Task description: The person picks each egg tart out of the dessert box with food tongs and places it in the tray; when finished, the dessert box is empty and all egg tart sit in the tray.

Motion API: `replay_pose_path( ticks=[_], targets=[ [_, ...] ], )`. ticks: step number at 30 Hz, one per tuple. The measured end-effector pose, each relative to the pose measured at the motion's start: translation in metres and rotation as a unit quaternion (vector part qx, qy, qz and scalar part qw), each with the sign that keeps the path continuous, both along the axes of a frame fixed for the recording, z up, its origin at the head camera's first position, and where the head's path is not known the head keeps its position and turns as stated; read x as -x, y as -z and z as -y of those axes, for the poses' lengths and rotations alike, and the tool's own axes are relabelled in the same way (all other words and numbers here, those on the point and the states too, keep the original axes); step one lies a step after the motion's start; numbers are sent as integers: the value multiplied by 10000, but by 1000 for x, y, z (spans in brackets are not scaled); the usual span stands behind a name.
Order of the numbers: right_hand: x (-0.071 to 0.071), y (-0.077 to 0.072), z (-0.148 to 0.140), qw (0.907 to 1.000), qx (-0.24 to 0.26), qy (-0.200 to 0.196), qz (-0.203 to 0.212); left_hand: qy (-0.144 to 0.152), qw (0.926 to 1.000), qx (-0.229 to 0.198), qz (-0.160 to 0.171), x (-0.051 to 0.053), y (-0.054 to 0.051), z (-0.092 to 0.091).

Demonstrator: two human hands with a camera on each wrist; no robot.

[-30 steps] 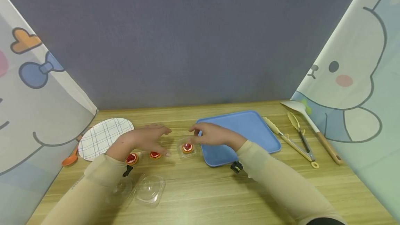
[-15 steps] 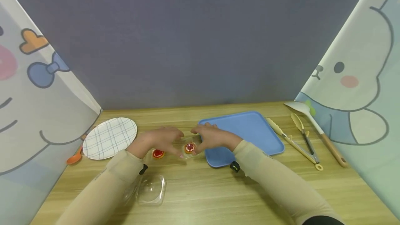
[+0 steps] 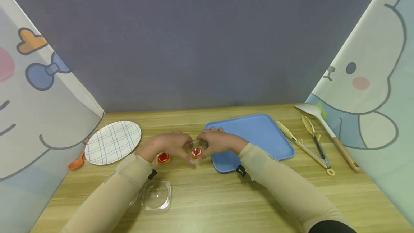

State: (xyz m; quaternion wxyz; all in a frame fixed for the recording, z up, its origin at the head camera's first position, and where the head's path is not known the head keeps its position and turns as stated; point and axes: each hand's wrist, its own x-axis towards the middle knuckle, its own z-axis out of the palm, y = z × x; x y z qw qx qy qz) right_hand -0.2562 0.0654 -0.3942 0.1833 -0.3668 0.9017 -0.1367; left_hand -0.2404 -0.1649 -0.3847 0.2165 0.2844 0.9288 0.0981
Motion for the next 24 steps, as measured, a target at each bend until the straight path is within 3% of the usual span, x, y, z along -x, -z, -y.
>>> replay_pose_path(
  ticks=[12,24],
  targets=[
    [-1,0,3,10000,-74,37,8,-38,9996,-169,204,4,6,1],
    [-1,0,4,9998,87,99,130,36,9998,-78,167,4,5,-1]
  ],
)
